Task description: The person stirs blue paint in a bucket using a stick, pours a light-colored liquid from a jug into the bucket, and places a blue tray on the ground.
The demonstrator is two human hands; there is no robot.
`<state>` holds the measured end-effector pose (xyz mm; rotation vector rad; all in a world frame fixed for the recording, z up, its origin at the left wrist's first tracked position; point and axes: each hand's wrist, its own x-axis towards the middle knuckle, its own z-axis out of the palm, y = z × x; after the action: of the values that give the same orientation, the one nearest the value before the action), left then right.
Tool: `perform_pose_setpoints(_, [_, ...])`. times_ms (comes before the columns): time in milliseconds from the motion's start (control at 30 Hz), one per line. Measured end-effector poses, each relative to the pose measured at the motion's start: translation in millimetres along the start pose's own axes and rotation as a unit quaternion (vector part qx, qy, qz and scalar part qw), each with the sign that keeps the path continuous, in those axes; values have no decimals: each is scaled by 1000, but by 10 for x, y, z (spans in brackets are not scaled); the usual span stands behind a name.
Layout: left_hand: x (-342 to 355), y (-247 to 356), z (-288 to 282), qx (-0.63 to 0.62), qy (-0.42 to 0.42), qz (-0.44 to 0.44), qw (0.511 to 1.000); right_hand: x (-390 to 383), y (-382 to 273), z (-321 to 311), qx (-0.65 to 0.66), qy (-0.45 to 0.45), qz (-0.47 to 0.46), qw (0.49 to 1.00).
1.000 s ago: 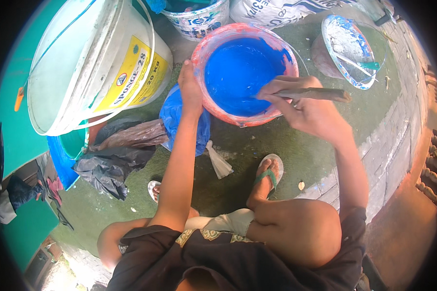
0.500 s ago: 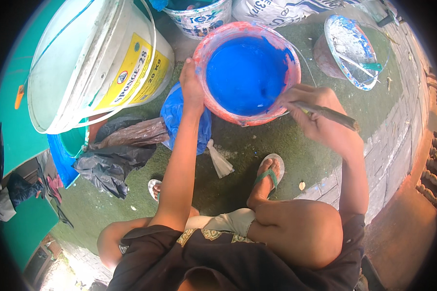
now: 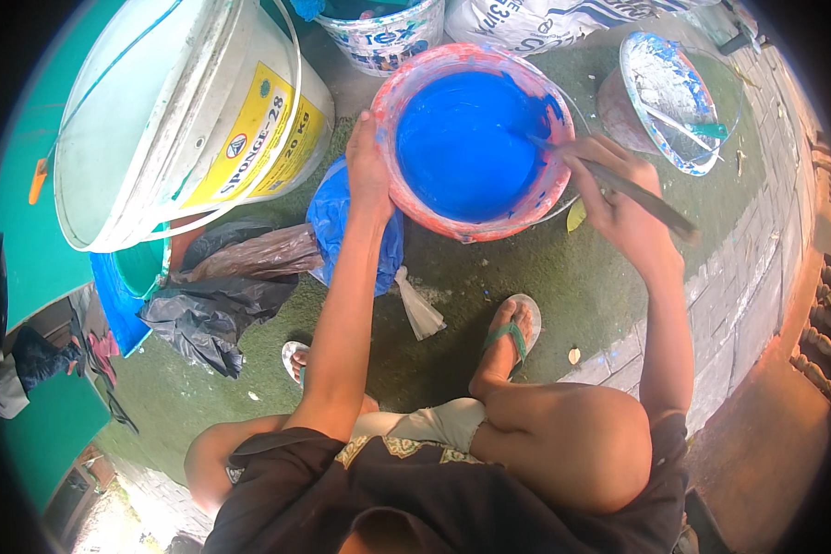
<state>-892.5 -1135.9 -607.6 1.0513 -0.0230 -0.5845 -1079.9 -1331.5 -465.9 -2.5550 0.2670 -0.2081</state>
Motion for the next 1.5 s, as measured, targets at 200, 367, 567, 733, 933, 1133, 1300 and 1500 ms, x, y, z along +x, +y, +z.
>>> perform_pose_setpoints(200, [-80, 13, 108, -9, 12, -18, 1000, -602, 61, 193, 294, 35, 250, 922])
perform_pose_setpoints(367, [-117, -43, 249, -12, -14, 16, 1000, -862, 94, 513, 494, 145, 305, 801])
perform_pose_setpoints(567, [-167, -38, 337, -64, 0, 8, 998, -761, 162, 380, 259, 180, 198, 928])
perform_pose_setpoints(733, [-151, -26, 289, -54, 2, 3, 999, -831, 111, 340, 87, 71, 153, 982])
perform_pose_setpoints(933, [-128, -67, 249, -67, -21, -3, 998, -947, 72, 511, 343, 69, 212, 913])
perform_pose_setpoints(1133, [-135, -66, 253, -112, -14, -17, 993, -849, 115, 460, 322, 163, 206, 910])
perform_pose_setpoints(1300, [-130, -61, 247, -97, -15, -9, 995, -842, 146, 468, 169, 77, 186, 965])
perform_pose_setpoints(1500, [-129, -41, 257, -75, -9, 2, 997, -888, 103, 577, 416, 107, 226, 874])
